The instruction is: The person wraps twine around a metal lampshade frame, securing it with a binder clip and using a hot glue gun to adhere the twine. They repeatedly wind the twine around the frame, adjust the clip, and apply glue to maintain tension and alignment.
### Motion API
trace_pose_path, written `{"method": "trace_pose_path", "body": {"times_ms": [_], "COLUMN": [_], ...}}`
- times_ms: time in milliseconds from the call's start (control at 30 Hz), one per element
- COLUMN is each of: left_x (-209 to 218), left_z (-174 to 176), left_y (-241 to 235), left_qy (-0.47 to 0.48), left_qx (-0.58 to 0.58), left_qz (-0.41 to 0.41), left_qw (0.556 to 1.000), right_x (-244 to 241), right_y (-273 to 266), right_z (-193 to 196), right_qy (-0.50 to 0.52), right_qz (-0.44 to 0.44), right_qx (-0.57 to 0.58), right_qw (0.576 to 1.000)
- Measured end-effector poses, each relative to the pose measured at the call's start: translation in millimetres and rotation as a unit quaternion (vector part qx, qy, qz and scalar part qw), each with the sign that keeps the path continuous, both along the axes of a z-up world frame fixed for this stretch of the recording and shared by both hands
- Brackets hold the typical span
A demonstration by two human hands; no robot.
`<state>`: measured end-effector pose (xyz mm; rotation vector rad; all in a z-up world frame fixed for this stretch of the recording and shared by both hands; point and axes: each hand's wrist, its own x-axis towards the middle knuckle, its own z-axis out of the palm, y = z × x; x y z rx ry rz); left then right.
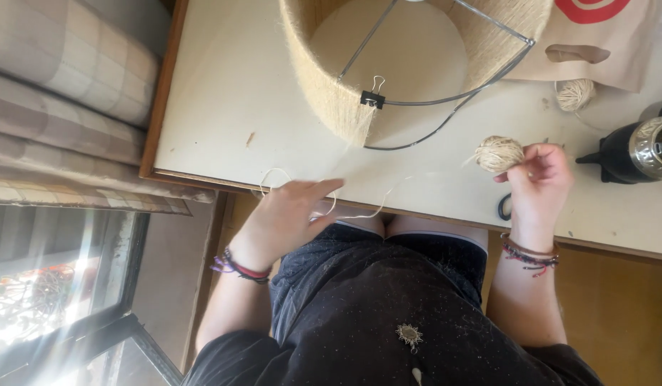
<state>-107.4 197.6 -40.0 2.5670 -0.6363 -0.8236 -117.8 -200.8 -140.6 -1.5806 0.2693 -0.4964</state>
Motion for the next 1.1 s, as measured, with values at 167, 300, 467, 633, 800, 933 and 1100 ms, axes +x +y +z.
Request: {"method": "trace_pose_path", "body": {"times_ms": [167,300,467,633,800,933,1100], "left_x": [11.4,15.8,13.9,27.5,42.3,47.6,49.1], "left_z": [9.0,-26.5,-51.3,-82.7,-105.2,-122.3,-131.8], "left_y": [-43.0,-55.0,-66.7,-81.4,-85.0,-86.8,-86.1], "left_qy": [-0.335,-0.306,0.029,0.057,0.1,0.098,0.117], "left_qx": [-0.373,-0.41,-0.592,-0.663,-0.683,-0.719,-0.728], "left_qz": [0.143,0.254,0.216,0.245,0.245,0.227,0.231], "left_qw": [0.853,0.821,0.776,0.705,0.681,0.649,0.634], "right_x": [29.4,72.8,94.3,52.6,63.0,76.4,49.4], "right_y": [-34.6,-86.4,-77.9,58.3,145.3,158.7,115.9], "right_z": [-8.1,-36.0,-40.7,104.4,161.3,156.8,144.9], "right_qy": [-0.005,-0.053,0.038,-0.212,-0.24,-0.199,-0.177], "right_qz": [-0.085,-0.183,-0.079,-0.027,0.188,0.206,0.14], "right_qx": [-0.283,-0.417,-0.548,-0.502,-0.481,-0.466,-0.268], "right_qw": [0.955,0.889,0.832,0.838,0.822,0.837,0.937]}}
